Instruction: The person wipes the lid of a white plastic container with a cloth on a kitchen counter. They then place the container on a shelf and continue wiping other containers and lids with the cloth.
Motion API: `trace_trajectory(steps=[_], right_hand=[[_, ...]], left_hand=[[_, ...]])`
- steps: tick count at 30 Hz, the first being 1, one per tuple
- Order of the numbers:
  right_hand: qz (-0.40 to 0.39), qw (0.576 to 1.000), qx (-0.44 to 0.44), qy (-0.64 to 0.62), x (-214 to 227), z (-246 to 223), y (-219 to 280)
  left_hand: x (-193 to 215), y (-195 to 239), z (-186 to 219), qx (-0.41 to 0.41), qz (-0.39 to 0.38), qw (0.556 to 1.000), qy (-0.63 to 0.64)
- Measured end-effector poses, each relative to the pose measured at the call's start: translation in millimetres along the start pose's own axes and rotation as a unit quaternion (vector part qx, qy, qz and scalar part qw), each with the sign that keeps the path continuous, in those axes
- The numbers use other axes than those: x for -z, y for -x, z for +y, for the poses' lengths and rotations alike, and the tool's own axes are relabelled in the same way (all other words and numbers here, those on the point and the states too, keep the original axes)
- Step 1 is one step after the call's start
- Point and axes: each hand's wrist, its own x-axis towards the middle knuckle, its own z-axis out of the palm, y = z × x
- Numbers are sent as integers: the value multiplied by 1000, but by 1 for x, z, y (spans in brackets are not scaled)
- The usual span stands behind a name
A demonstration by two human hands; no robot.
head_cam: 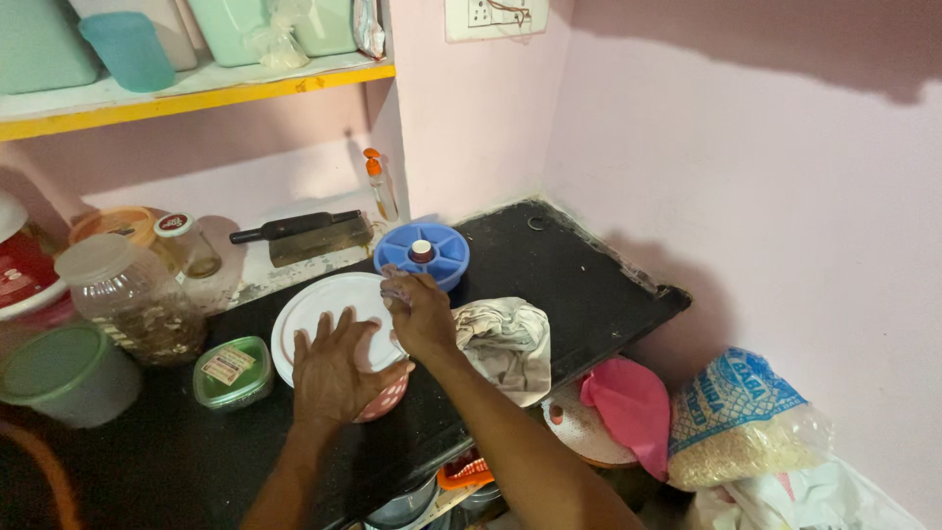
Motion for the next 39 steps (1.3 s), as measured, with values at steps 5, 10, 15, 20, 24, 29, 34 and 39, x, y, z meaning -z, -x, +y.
trace_trajectory(steps=[5, 10, 15, 20, 24, 29, 34, 39], right_hand=[[-5, 990, -10, 141, -3, -6, 10], [-22, 989, 14, 144, 4, -2, 7], [-34, 995, -16, 89, 7, 3, 3], [-30, 995, -22, 98, 4, 5, 0], [-34, 993, -39, 104, 5, 1, 1], [-52, 993, -67, 83, 8, -4, 1], [-50, 994, -43, 91, 8, -2, 0], [-52, 992, -49, 103, 7, -1, 0]], left_hand=[[-6, 2, -2, -23, 28, 999, 3], [-7, 1, -3, -25, 18, 999, 13], [-8, 0, -5, -19, 14, 1000, -3], [-6, 1, -5, -38, 22, 999, 4], [-7, 0, -4, -20, -4, 1000, -5], [-6, 0, -4, -32, 0, 999, -24], [-4, -1, -3, -20, -18, 999, -25], [-4, -1, -2, -21, -17, 999, -24]])
